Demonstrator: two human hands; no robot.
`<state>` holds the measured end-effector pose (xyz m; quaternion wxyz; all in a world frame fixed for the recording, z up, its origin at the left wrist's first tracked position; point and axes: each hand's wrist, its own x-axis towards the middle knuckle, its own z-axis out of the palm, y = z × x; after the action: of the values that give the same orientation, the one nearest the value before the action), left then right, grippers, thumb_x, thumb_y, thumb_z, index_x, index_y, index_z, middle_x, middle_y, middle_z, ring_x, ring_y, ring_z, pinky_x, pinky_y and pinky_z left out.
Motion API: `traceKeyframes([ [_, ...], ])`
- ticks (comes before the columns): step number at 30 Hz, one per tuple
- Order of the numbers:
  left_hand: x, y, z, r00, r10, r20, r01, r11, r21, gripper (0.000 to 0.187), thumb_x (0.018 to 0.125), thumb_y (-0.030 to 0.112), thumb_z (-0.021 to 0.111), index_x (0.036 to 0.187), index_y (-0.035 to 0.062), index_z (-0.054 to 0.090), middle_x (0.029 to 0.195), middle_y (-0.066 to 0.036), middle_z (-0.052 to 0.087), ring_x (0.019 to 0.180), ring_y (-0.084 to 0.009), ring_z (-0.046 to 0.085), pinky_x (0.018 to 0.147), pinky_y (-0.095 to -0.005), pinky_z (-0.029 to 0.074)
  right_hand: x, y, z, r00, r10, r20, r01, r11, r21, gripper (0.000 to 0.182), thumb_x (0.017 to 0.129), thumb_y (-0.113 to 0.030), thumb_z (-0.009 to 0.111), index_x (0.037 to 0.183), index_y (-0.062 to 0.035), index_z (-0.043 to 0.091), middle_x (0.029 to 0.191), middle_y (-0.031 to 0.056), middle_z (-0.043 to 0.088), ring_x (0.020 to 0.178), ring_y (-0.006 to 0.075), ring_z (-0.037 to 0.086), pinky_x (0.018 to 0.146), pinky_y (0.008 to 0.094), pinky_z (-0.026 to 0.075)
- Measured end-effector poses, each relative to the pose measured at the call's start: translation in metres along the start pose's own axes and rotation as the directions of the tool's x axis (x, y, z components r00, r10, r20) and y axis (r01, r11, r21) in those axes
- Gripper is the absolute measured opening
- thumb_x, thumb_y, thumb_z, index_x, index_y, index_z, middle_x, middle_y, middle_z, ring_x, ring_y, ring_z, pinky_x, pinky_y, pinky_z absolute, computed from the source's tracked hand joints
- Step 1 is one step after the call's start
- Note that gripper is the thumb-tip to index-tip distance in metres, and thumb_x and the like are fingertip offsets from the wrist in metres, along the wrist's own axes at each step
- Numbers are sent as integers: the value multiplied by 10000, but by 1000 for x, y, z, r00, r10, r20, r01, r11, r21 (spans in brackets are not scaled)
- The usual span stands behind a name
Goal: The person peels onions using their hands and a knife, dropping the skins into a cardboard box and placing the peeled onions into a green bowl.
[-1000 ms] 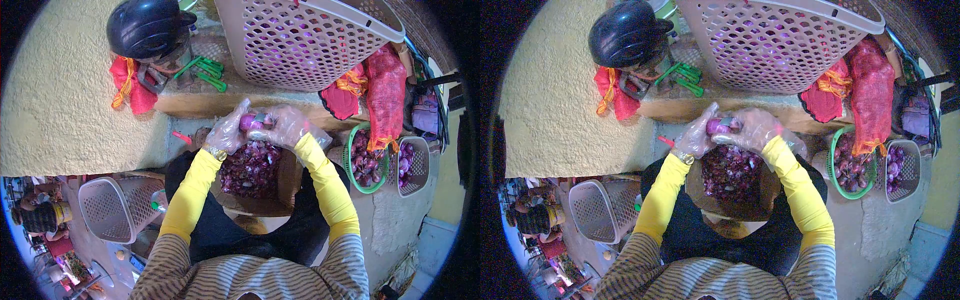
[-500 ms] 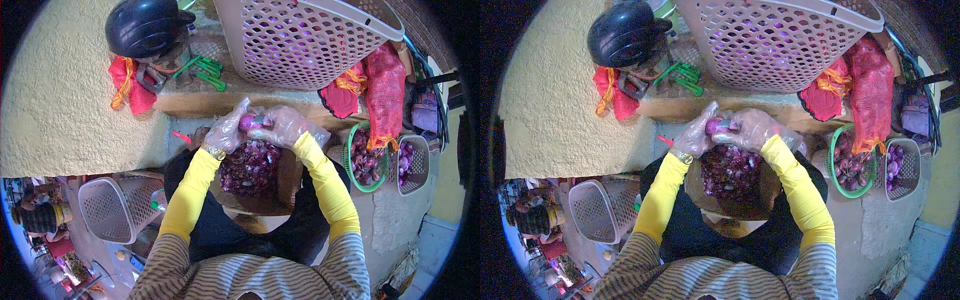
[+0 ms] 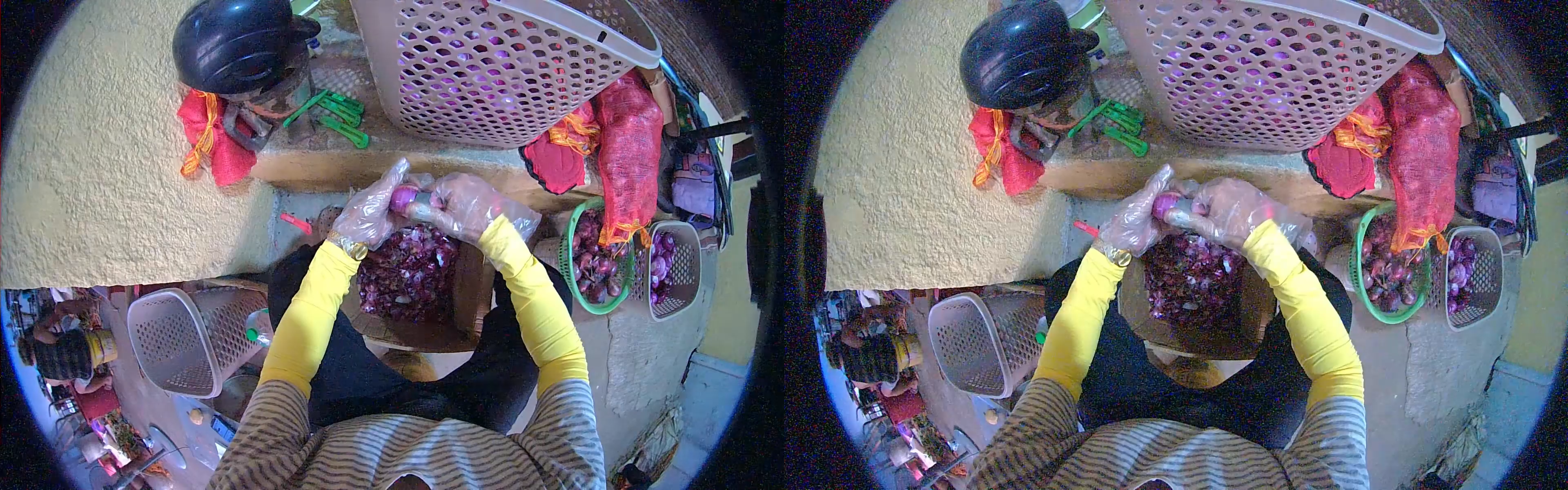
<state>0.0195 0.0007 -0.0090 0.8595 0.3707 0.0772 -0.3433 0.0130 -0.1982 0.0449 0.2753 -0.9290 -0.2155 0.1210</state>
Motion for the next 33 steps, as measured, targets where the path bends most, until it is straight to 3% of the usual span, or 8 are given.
traceKeyframes([
  [7, -2, 1, -2, 1000, 10, 5, -10, 1000, 1, 575, 1026, 502, 508, 1196, -37, 611, 1156, -166, 664, 1007, -244, 665, 935, -410, 562, -1, -13, -6, 996, -33, 83, 54, 965, -258, 690, 838, -772, 542, 793, -108, 724, 826, 142, 703, 787, 363, 687, 724, 480, 535],
  [14, -10, 8, 10, 994, 78, -83, -80, 997, -23, 547, 1020, 484, 533, 1170, -37, 604, 1149, -177, 662, 1001, -239, 659, 901, -403, 572, -5, -13, -9, 998, -56, 5, 56, 985, -160, 680, 733, -784, 662, 809, -111, 711, 796, 141, 693, 770, 352, 689, 712, 464, 540],
  [16, -11, 8, 12, 997, 50, -61, -49, 999, 14, 525, 1015, 475, 551, 1150, -29, 608, 1128, -170, 664, 974, -227, 661, 875, -389, 580, -6, -16, -14, 989, -3, -146, 7, 1000, 27, 669, 688, -765, 722, 806, -107, 704, 787, 144, 694, 756, 352, 688, 706, 455, 541],
  [18, -5, 4, 8, 993, 6, -121, 1, 999, 51, 563, 992, 550, 547, 1147, 13, 614, 991, -113, 685, 812, -191, 657, 762, -333, 570, -4, -10, -10, 991, 5, -133, -7, 1000, -12, 679, 680, -766, 727, 829, -104, 708, 790, 144, 697, 756, 353, 687, 706, 457, 540],
  [23, 2, -1, -3, 992, 0, -123, 2, 1000, 15, 531, 1009, 512, 539, 1130, 1, 622, 1011, -129, 686, 869, -204, 670, 786, -331, 582, 0, 1, 6, 975, -60, -215, 33, 992, -124, 672, 664, -724, 775, 910, -100, 722, 671, 87, 639, 603, 301, 628, 590, 430, 497],
  [28, -3, 2, 5, 1000, -6, -11, 6, 999, -41, 553, 1025, 500, 515, 1168, -24, 621, 1060, -146, 683, 939, -231, 678, 838, -366, 586, 1, -2, 5, 986, -84, -143, 84, 996, -3, 640, 778, -648, 722, 1225, -190, 706, 705, 91, 666, 634, 312, 652, 613, 441, 511],
  [31, -6, 5, 9, 998, 16, 56, -14, 999, -37, 593, 1035, 508, 481, 1216, -43, 605, 1114, -165, 676, 989, -248, 677, 902, -389, 577, 0, -13, 1, 995, -26, -93, 20, 998, -66, 617, 855, -699, 600, 972, -103, 709, 863, 153, 715, 822, 368, 690, 734, 479, 536],
  [33, -9, 7, 14, 998, -1, -57, -2, 999, -44, 598, 1035, 512, 475, 1222, -42, 604, 1144, -170, 665, 1013, -257, 673, 946, -399, 567, 1, -10, 3, 997, -20, -78, 13, 995, -95, 601, 874, -686, 582, 955, -104, 710, 867, 155, 715, 824, 368, 690, 736, 480, 537],
])
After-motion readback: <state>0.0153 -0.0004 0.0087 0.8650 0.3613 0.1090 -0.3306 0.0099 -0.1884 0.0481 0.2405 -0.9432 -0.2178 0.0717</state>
